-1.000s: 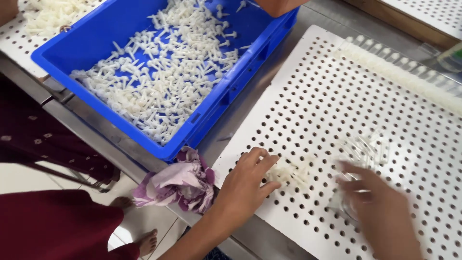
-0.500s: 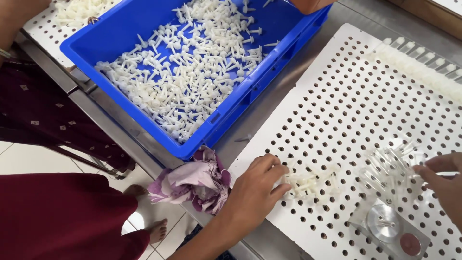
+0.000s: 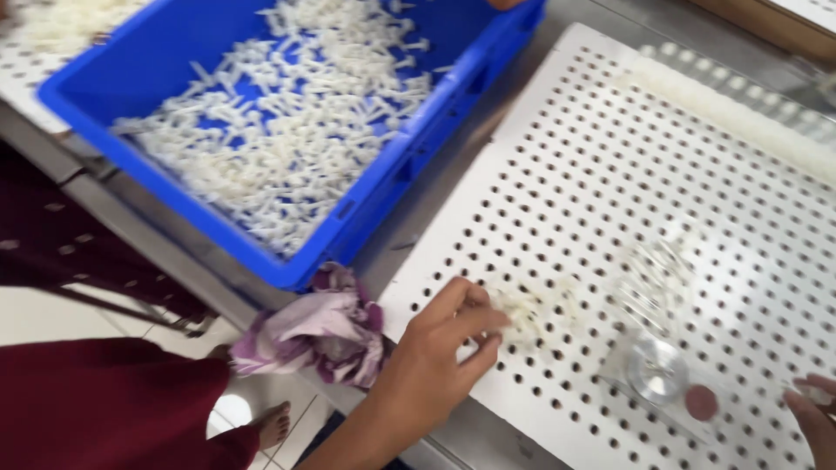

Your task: Manual assembly of small plastic connectors and transparent tubes at an industrial workstation.

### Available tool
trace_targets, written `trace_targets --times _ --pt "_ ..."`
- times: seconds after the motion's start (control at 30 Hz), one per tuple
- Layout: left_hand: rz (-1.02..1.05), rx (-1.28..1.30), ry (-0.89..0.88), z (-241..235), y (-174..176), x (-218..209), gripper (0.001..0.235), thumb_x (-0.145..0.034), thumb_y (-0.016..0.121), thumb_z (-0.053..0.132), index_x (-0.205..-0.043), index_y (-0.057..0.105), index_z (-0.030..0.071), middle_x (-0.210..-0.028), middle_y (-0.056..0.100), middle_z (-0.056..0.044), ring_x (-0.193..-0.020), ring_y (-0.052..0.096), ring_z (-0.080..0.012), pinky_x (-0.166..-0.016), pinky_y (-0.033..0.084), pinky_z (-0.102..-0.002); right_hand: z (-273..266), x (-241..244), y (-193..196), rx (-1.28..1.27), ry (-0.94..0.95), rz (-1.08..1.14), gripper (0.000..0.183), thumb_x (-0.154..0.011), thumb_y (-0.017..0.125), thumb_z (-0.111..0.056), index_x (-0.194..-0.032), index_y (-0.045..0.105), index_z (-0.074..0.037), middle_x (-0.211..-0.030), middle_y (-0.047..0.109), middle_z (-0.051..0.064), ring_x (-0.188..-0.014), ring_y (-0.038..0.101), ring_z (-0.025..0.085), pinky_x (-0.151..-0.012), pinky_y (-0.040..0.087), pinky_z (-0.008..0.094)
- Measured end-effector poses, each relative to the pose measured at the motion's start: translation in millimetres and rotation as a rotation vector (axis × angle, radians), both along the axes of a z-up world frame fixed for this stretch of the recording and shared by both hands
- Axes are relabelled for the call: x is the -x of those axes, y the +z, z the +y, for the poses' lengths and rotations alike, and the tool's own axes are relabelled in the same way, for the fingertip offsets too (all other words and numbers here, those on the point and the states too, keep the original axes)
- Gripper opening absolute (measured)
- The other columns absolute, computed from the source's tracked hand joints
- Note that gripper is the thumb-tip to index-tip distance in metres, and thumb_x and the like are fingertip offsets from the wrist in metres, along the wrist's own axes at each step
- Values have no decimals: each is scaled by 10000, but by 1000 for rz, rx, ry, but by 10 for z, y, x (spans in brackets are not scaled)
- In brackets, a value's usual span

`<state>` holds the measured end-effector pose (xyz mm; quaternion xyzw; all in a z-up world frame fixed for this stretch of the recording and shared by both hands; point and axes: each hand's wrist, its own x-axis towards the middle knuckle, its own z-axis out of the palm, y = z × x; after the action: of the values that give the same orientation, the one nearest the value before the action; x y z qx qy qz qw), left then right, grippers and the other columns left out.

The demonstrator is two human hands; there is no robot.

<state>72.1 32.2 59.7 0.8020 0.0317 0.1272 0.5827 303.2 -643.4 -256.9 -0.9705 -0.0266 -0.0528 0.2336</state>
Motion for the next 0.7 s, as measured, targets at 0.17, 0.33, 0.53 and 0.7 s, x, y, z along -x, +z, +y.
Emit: trace_targets --times 0.17,0.33,0.53,0.7 --pt "-6 40 -221 -439 -183 122 175 -900 708 12 -1073 686 8 -1090 595 -107 -939 695 -264 -794 570 -358 1718 913 1956 -18 -26 180 335 -1022 714 -204 -1305 703 -25 -1012 730 238 -854 734 299 -798 614 445" --pt "47 -10 -349 -651 -408 146 166 -928 696 16 -1089 659 -4 -1122 575 -113 -974 679 -286 -825 566 -378 2834 1576 2787 -252 14 -43 271 -955 721 -84 -1208 693 8 -1035 754 168 -752 707 215 -588 557 358" --pt "29 -58 -309 -677 -422 116 177 -919 702 9 -1094 679 -2 -1093 587 -98 -927 674 -260 -805 566 -366 2956 1553 2870 -206 23 48 239 -911 737 -34 -1143 720 21 -964 750 191 -904 760 235 -925 650 410" --pt "-1 -35 -305 -695 -450 110 183 -919 704 -6 -1101 683 -10 -1109 588 -102 -941 677 -255 -812 573 -353 3020 1499 2908 -189 101 77 218 -924 714 -46 -1124 722 41 -1079 731 229 -1071 748 288 -1048 602 444"
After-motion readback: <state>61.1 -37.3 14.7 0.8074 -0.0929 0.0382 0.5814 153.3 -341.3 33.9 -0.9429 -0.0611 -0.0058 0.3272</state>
